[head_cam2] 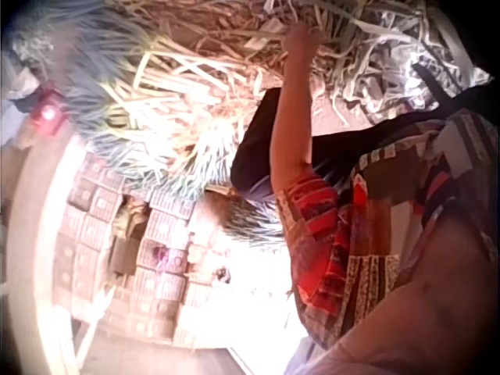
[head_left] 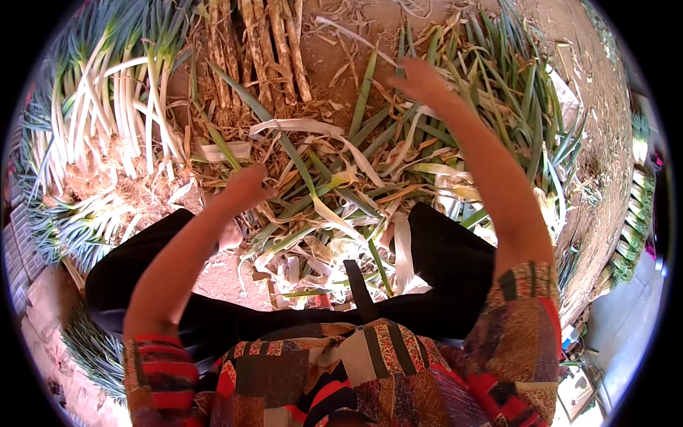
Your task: The person processes leeks by hand, stripping off outer leaves and roots and placing them into bundles.
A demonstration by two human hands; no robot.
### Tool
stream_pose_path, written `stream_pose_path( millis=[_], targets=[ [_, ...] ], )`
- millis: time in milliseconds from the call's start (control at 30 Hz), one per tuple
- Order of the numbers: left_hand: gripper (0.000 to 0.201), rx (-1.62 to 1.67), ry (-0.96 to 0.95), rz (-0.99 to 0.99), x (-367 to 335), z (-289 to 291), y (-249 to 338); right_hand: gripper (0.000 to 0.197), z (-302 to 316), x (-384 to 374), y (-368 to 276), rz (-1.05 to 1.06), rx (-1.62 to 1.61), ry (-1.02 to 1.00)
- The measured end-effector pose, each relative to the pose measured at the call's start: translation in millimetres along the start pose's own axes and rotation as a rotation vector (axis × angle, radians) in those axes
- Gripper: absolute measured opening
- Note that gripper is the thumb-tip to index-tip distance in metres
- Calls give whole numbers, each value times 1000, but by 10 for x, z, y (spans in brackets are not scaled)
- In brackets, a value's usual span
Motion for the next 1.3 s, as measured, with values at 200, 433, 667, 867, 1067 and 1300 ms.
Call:
stream_pose_path(
  millis=[200,433,667,867,1067,1300],
  targets=[
    [106,366,-89,70,-59,-1566,27,80,-1198,139,-290,-166,37,-299],
    [101,482,-67,168,0,-1826,792,73,-1626,1382,-630,221,237,-806],
    [67,1191,181,-2,-404,-1931,1033,20,-1755,1420,-281,71,199,-464],
    [46,1167,193,-121,-654,-558,1773,13,-428,1442,365,-178,247,-391],
    [43,993,223,-518,-358,998,3371,23,1233,2279,1648,-697,129,-25],
    [58,631,345,-1208,297,1278,4803,20,1140,4776,3527,-1268,31,429]
  ],
)
Point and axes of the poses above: each hand's wrist, its own x-axis away from the middle knuckle, its own z-axis out of the back of the hand, y = z × x, the point moved 7 cm from there along -x, towards the middle knuckle, and after that the axes turned 8 degrees about -x, right-handed, at the moved point
